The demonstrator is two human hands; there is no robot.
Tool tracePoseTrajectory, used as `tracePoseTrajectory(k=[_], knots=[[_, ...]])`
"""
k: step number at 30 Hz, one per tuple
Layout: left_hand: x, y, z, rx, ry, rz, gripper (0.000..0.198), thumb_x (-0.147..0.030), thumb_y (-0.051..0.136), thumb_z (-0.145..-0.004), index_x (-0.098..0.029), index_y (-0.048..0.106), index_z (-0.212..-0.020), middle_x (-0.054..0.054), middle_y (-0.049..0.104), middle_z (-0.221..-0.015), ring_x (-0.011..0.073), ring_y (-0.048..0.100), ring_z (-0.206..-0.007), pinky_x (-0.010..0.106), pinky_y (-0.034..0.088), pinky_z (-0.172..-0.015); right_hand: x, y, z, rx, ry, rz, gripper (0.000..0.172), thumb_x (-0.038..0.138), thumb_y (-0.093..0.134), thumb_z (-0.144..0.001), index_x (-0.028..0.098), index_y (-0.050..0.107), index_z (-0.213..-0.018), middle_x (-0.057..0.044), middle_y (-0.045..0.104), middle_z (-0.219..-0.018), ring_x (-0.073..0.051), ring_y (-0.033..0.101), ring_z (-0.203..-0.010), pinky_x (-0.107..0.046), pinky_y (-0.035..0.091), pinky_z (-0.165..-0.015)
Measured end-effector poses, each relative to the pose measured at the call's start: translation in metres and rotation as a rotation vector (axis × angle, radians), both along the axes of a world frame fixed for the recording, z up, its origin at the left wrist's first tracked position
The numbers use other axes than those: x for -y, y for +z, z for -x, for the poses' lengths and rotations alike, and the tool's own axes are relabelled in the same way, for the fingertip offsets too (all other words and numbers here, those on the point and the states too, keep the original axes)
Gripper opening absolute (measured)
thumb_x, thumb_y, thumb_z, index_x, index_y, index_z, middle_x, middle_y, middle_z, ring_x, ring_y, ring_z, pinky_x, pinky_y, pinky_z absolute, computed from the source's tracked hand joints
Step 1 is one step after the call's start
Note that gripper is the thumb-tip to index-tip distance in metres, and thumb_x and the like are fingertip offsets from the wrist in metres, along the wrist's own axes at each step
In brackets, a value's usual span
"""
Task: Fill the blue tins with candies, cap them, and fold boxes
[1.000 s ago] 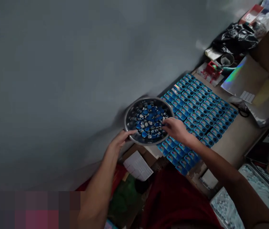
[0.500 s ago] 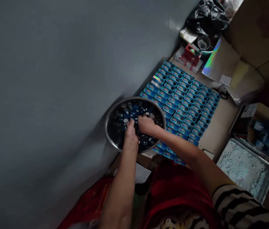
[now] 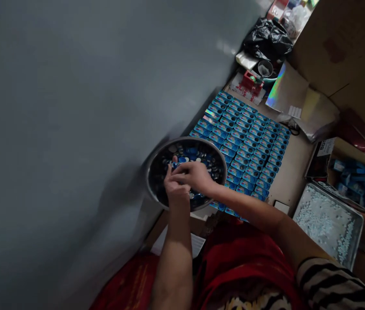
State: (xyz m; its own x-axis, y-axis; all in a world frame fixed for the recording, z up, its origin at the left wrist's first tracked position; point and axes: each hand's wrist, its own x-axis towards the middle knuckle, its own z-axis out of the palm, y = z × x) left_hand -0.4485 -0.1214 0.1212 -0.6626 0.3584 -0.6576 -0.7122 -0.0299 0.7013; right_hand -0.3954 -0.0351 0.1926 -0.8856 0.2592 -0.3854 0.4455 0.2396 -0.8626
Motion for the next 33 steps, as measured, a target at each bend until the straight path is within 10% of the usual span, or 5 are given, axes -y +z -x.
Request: tracePoseTrajectory(k=[4, 8, 17, 23, 33], knots=[[0.006, 0.002, 0.006, 0.298, 0.244, -0.264, 0.032, -0.042, 0.051, -0.107, -0.021, 0.075, -0.104, 0.004, 0.081, -0.097, 0.0227, 0.074, -0.11, 0.04, 0.061, -0.096, -0.027, 0.0, -0.041, -0.043, -0.487, 0.818, 0.037, 0.028, 0.093, -0.063, 0.016, 0.079, -0.095, -0.002, 0.079, -0.085, -0.016, 0.074, -0.08, -0.032, 0.058, -0.089], [-0.001, -0.001, 0.005, 0.411, 0.325, -0.423, 0.022, -0.038, 0.061, -0.104, -0.022, 0.075, -0.103, 0.004, 0.081, -0.102, 0.0188, 0.077, -0.105, 0.038, 0.063, -0.096, -0.047, 0.006, -0.086, -0.035, -0.684, 0.925, 0.046, 0.028, 0.097, -0.053, 0.016, 0.081, -0.094, -0.006, 0.081, -0.092, -0.017, 0.077, -0.083, -0.028, 0.058, -0.082], [-0.016, -0.01, 0.007, 0.419, 0.435, -0.319, 0.013, -0.024, 0.065, -0.102, -0.021, 0.075, -0.095, 0.0, 0.08, -0.09, 0.0122, 0.077, -0.088, 0.029, 0.065, -0.088, -0.173, -0.05, -0.177, 0.049, -0.87, 0.184, 0.036, 0.034, 0.079, -0.069, 0.015, 0.083, -0.099, -0.002, 0.076, -0.077, -0.016, 0.068, -0.071, -0.027, 0.051, -0.069], [-0.018, 0.014, -0.003, 0.258, 0.37, -0.329, 0.013, -0.031, 0.07, -0.1, -0.025, 0.076, -0.091, 0.001, 0.08, -0.108, 0.012, 0.076, -0.097, 0.022, 0.064, -0.084, -0.232, -0.089, -0.148, 0.261, -0.371, -0.647, 0.032, 0.019, 0.06, -0.087, 0.02, 0.086, -0.106, -0.01, 0.082, -0.112, -0.024, 0.072, -0.105, -0.032, 0.05, -0.09], [-0.03, 0.028, 0.005, 0.454, 0.542, -0.238, 0.028, -0.025, 0.053, -0.108, -0.023, 0.074, -0.091, 0.0, 0.078, -0.09, 0.0115, 0.076, -0.086, 0.021, 0.064, -0.076, -0.253, -0.086, -0.101, 0.573, 0.01, -0.827, 0.028, 0.02, 0.072, -0.086, 0.02, 0.079, -0.113, -0.011, 0.079, -0.113, -0.026, 0.07, -0.098, -0.029, 0.037, -0.069]])
